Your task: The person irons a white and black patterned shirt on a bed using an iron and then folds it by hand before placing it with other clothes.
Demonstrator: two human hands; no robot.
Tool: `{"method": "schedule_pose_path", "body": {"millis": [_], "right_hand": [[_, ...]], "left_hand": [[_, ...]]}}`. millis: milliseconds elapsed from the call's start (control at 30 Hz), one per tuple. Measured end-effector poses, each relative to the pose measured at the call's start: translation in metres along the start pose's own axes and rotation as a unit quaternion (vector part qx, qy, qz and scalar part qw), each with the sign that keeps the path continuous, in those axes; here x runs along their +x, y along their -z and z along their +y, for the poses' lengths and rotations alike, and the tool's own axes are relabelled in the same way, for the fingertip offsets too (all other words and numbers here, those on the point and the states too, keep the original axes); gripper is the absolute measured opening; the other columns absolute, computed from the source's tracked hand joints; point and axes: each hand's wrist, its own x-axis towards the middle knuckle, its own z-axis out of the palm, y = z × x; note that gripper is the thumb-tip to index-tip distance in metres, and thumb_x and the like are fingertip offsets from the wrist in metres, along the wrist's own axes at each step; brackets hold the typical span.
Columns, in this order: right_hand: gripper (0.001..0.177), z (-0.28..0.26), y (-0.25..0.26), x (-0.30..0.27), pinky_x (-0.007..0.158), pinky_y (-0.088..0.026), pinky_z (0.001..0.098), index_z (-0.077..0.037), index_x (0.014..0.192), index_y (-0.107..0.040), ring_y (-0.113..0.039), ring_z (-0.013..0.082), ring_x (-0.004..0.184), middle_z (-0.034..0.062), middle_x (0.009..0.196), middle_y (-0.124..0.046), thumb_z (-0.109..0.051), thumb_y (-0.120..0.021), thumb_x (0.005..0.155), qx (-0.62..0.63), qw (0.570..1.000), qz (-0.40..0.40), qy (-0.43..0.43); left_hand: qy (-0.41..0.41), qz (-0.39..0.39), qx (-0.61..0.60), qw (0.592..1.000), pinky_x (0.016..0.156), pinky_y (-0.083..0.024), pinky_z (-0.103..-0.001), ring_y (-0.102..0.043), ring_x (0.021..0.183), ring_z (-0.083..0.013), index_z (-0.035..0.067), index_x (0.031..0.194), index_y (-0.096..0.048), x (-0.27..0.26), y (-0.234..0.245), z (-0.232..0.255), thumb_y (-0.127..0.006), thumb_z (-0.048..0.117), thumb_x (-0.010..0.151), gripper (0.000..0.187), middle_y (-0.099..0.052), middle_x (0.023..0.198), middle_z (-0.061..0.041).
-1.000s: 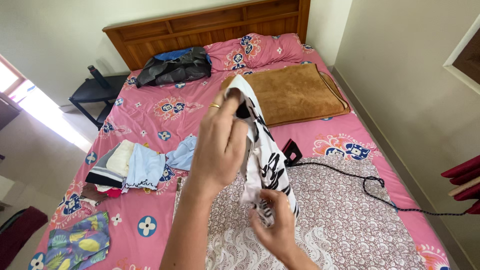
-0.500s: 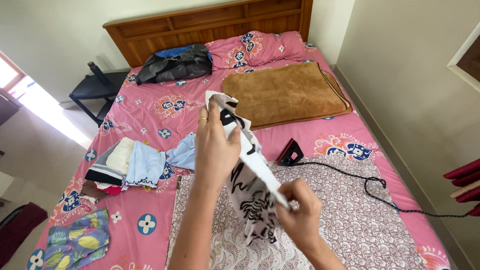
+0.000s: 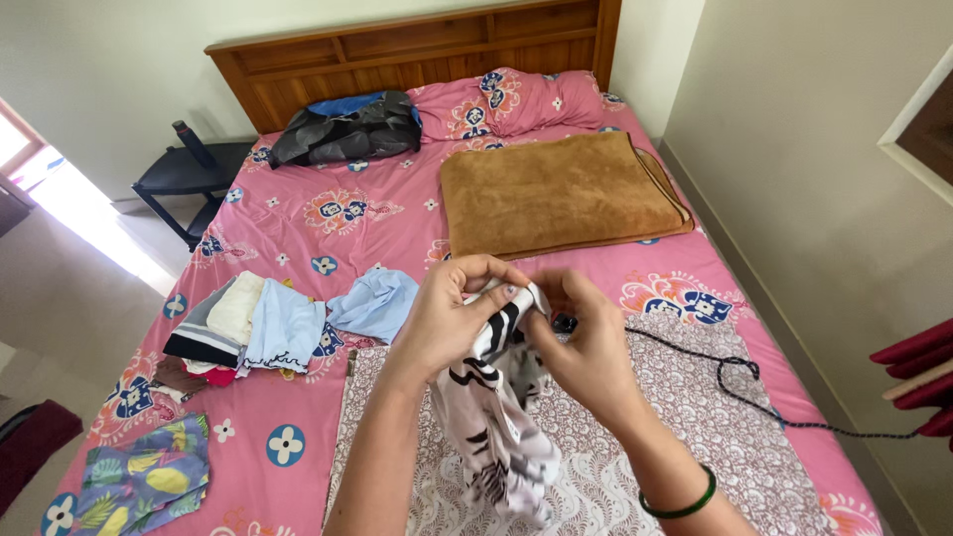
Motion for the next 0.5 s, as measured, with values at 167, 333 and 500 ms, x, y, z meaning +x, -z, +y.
{"method": "schedule_pose_path", "body": {"millis": [167, 333, 500], "right_hand": [[0.019, 0.036, -0.005, -0.012, 0.065, -0.055, 0.0265, 0.001, 0.107, -0.075, -0.069, 0.0116, 0.076, 0.0076, 0.084, -0.076, -0.008, -0.066, 0.093, 0.039, 0.994, -0.019, -0.104], [0.017, 0.045, 0.033, 0.003, 0.06, -0.055, 0.0267, -0.005, 0.114, -0.066, -0.069, 0.0109, 0.07, 0.0067, 0.083, -0.074, -0.01, -0.064, 0.098, 0.387, 0.874, -0.139, -0.258], [0.02, 0.032, 0.063, 0.018, 0.065, -0.057, 0.026, -0.004, 0.119, -0.066, -0.07, 0.0102, 0.075, 0.0036, 0.09, -0.071, -0.006, -0.056, 0.102, 0.439, 0.856, -0.091, -0.258]], "left_hand": [[0.011, 0.008, -0.035, 0.999, 0.072, -0.051, -0.022, -0.065, 0.083, -0.0042, 0.0, 0.114, -0.069, -0.012, 0.015, 0.009, -0.071, 0.005, 0.095, 0.02, -0.075, 0.09, 0.0], [0.063, -0.074, 0.008, 0.995, 0.063, -0.039, -0.02, -0.05, 0.074, -0.0014, 0.005, 0.126, -0.066, -0.031, 0.045, -0.015, -0.072, 0.021, 0.097, 0.034, -0.062, 0.081, 0.004], [0.176, -0.255, -0.042, 0.95, 0.065, -0.038, -0.023, -0.057, 0.076, -0.0094, 0.009, 0.137, -0.064, -0.06, 0.07, -0.083, -0.064, 0.038, 0.104, 0.044, -0.071, 0.089, -0.007]]}}
